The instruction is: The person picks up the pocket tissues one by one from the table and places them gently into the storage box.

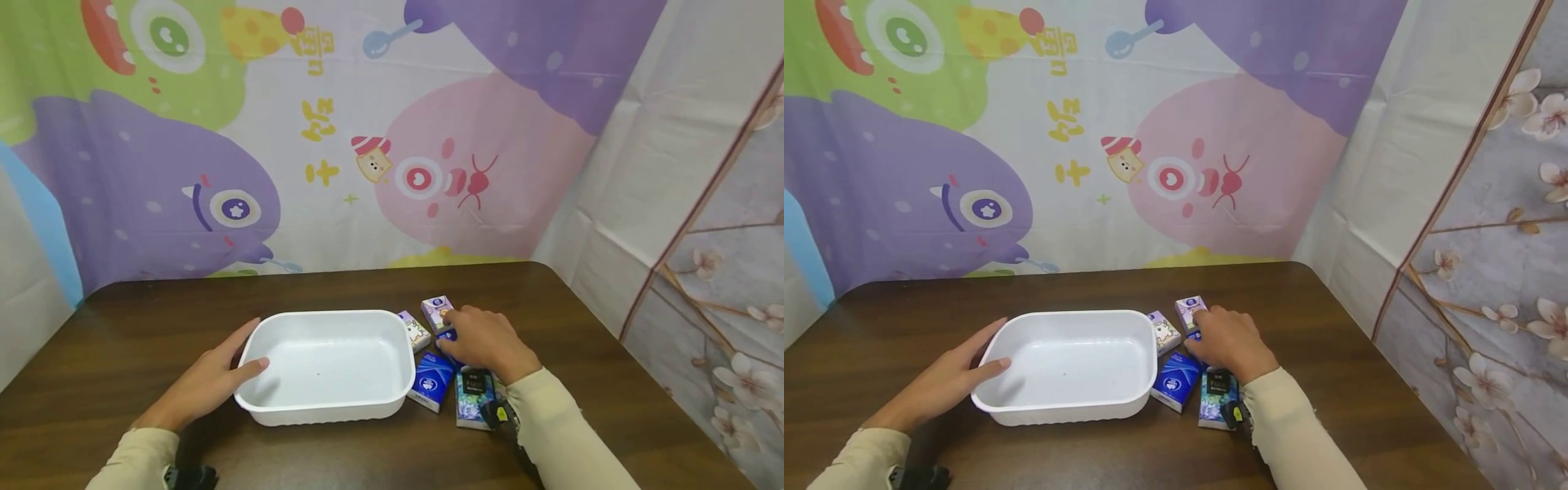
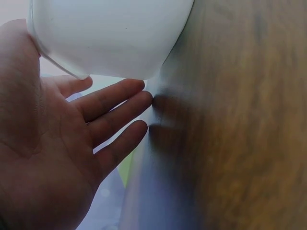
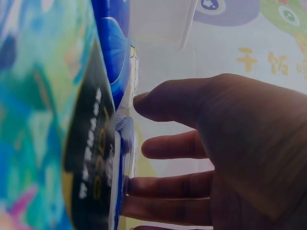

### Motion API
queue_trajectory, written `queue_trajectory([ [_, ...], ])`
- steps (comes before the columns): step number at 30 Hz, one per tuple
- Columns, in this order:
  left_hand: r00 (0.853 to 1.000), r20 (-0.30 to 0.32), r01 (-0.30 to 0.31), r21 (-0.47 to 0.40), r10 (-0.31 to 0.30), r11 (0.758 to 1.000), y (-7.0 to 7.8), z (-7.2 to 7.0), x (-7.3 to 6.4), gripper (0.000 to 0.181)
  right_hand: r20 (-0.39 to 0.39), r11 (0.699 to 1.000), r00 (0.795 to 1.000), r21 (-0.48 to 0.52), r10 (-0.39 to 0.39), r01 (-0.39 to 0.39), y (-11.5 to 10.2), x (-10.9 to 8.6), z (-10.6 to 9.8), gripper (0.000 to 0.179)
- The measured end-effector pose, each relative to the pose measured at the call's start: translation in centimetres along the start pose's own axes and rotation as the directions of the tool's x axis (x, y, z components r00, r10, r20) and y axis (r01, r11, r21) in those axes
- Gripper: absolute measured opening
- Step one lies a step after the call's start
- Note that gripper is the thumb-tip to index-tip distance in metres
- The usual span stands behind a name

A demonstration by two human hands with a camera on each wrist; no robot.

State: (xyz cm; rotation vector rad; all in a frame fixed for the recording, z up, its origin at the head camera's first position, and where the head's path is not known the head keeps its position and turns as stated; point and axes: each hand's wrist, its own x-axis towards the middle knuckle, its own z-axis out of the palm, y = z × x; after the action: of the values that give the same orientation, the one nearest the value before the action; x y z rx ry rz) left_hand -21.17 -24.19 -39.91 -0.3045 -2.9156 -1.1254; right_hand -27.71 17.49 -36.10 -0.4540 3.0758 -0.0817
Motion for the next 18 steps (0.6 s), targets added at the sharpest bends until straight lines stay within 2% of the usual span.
queue_trajectory([
  [7,1.000,-0.004,-0.012,-0.003,0.012,1.000,-0.05,-0.05,0.03,0.079,0.024,1.000,0.999,0.002,0.024,-0.024,-0.06,-0.01,0.00,0.061],
  [18,1.000,0.005,-0.003,-0.001,0.003,1.000,0.05,-0.09,-0.08,0.079,0.044,1.000,0.999,-0.008,0.021,-0.020,0.05,0.12,0.31,0.062],
])
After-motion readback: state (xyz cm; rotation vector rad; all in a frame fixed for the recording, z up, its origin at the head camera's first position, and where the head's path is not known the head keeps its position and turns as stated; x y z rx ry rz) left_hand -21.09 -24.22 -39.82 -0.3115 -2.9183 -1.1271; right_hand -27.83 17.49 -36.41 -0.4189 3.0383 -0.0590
